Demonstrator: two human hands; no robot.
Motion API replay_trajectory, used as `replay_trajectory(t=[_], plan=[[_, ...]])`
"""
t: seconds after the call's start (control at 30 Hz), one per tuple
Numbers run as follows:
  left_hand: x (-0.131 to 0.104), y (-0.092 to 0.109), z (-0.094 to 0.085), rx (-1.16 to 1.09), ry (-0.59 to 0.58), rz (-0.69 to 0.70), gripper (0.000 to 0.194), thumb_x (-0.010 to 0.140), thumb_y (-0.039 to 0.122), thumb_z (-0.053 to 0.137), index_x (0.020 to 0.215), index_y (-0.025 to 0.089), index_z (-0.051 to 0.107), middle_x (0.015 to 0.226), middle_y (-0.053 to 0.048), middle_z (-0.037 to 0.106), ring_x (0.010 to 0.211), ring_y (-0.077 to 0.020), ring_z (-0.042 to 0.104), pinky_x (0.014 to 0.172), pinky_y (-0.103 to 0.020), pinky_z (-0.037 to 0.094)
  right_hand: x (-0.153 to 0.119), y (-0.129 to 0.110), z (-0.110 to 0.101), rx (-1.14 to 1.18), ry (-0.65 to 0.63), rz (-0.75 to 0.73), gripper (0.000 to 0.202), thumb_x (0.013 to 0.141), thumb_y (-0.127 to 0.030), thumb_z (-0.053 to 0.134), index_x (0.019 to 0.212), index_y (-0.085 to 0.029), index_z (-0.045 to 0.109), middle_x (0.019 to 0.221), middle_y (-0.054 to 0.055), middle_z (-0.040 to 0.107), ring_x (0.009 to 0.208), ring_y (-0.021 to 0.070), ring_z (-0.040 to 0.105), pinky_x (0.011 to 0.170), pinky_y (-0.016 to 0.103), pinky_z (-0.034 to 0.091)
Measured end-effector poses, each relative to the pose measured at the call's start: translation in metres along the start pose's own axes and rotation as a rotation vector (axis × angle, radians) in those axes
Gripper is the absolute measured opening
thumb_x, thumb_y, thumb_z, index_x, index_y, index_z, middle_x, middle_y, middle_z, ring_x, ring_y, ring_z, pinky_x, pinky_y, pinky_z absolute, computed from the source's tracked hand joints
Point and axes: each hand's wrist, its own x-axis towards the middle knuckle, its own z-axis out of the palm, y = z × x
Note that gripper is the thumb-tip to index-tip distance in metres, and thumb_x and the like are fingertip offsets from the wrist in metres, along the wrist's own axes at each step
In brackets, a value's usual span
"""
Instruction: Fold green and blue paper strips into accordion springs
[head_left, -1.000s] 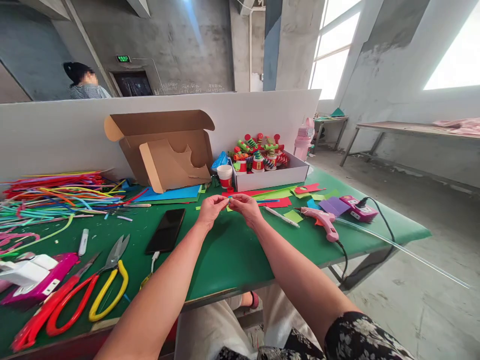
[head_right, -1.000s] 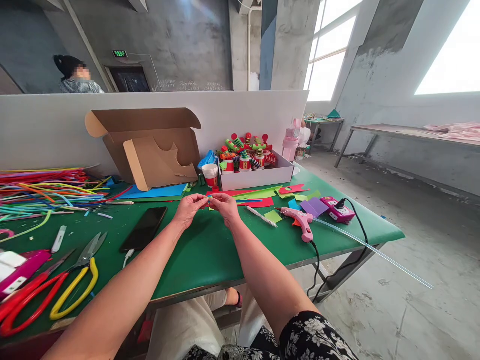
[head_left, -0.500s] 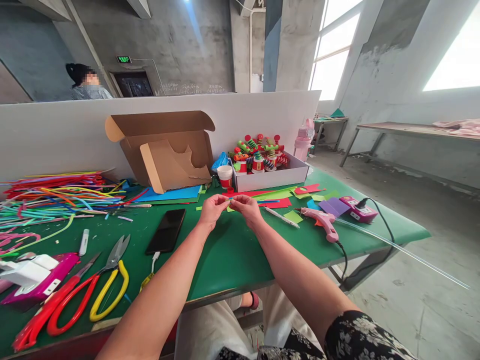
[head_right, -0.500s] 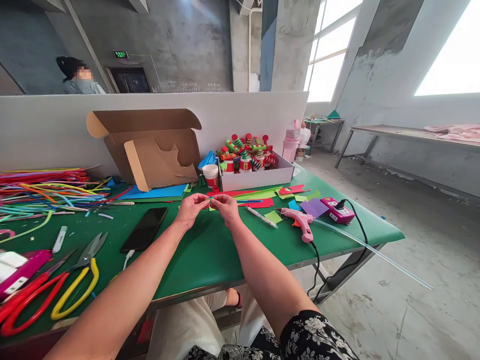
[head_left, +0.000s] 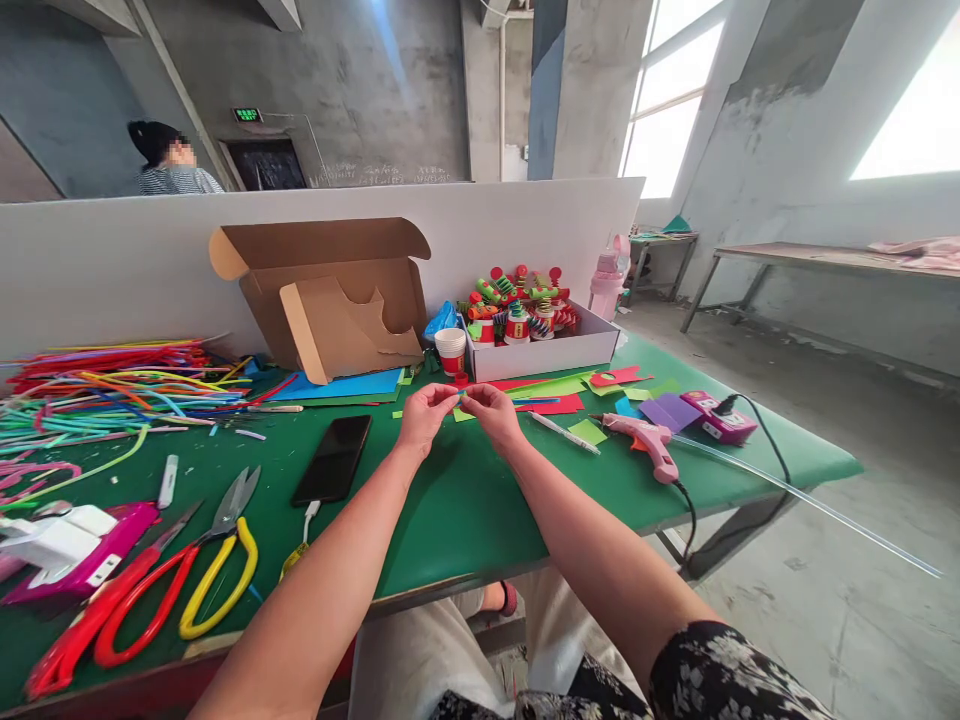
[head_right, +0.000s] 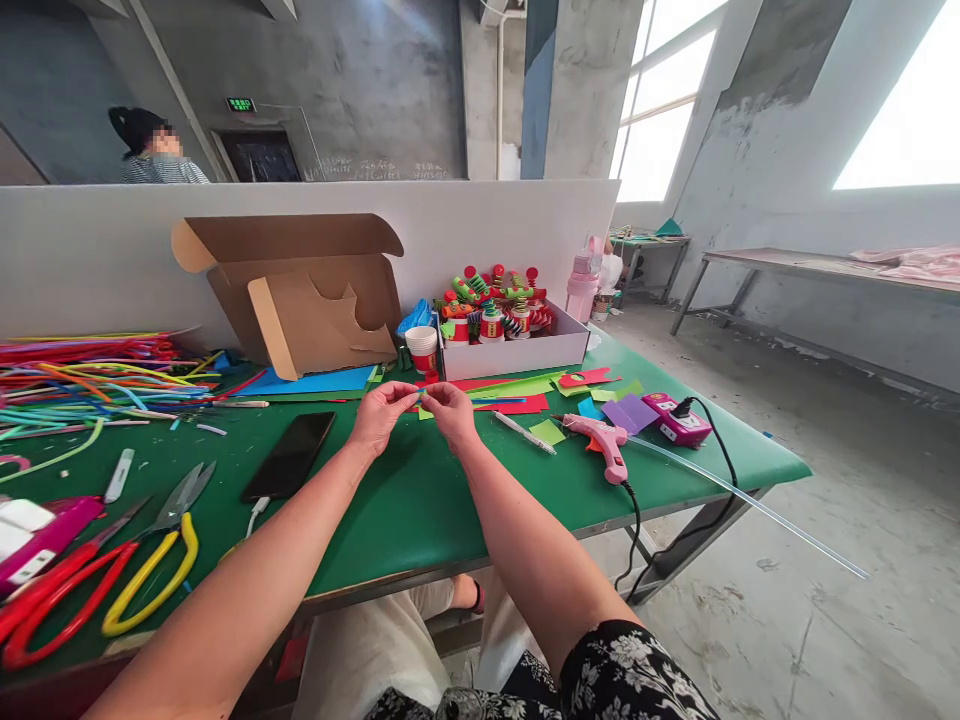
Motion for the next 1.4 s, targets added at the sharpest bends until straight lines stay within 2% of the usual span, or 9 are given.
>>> replay_trajectory(t=[0.53,0.67,0.8,0.93,1.03,1.27,1.4], plan=[[-0.002,0.0,0.0,0.26,0.008,0.204,0.012,0.069,0.033,0.067,0.07,0.021,0.069,0.068,-0.001,0.068,0.064,-0.016,0.059,0.063,-0.027,0.047,-0.002,-0.003,0.0,0.03,0.011,0.086,0.035,0.05,-0.038,0.085,0.069,-0.018,0.064,0.064,-0.002,0.065,0.06,0.0123,0.062,0.074,0.033,0.053],[-0.003,0.006,-0.001,0.329,-0.01,0.276,0.008,0.071,0.03,0.066,0.069,0.023,0.07,0.07,-0.002,0.068,0.066,-0.0176,0.059,0.068,-0.028,0.046,-0.002,-0.004,0.0,0.066,0.003,0.09,0.034,0.051,-0.038,0.085,0.069,-0.017,0.065,0.063,-0.002,0.065,0.059,0.011,0.061,0.074,0.031,0.053],[-0.002,0.009,-0.005,0.395,-0.061,0.365,0.005,0.072,0.026,0.067,0.07,0.027,0.071,0.073,-0.004,0.067,0.076,-0.0222,0.058,0.078,-0.032,0.045,-0.003,-0.005,-0.001,0.094,0.011,0.117,0.031,0.052,-0.035,0.085,0.067,-0.017,0.065,0.062,-0.002,0.063,0.058,0.0102,0.059,0.074,0.031,0.054],[0.002,0.008,-0.01,0.528,-0.168,0.456,0.013,0.077,0.022,0.06,0.075,0.028,0.072,0.079,-0.006,0.069,0.081,-0.0242,0.057,0.082,-0.036,0.044,-0.002,-0.005,-0.001,0.147,0.005,0.148,0.026,0.054,-0.032,0.084,0.063,-0.017,0.065,0.056,-0.004,0.058,0.055,0.009,0.055,0.075,0.032,0.055],[0.003,0.006,-0.012,0.588,-0.208,0.519,0.019,0.08,0.019,0.055,0.08,0.027,0.073,0.083,-0.008,0.069,0.083,-0.0251,0.057,0.082,-0.038,0.044,-0.001,-0.006,-0.002,0.191,0.002,0.178,0.023,0.056,-0.029,0.083,0.062,-0.017,0.065,0.053,-0.004,0.056,0.053,0.0082,0.053,0.076,0.032,0.056],[0.0,0.009,-0.008,0.521,-0.166,0.461,0.015,0.077,0.018,0.061,0.077,0.026,0.073,0.082,-0.007,0.07,0.082,-0.0235,0.059,0.082,-0.035,0.044,-0.001,-0.009,-0.002,0.209,0.018,0.19,0.023,0.056,-0.03,0.083,0.063,-0.017,0.066,0.052,-0.004,0.057,0.052,0.0083,0.054,0.078,0.032,0.057],[-0.003,0.007,-0.002,0.369,-0.06,0.302,0.004,0.071,0.026,0.069,0.074,0.025,0.071,0.079,-0.004,0.07,0.075,-0.0207,0.061,0.077,-0.032,0.046,-0.002,-0.009,0.001,0.126,0.033,0.118,0.025,0.056,-0.032,0.083,0.063,-0.017,0.066,0.055,-0.004,0.059,0.054,0.0084,0.055,0.076,0.031,0.056]])
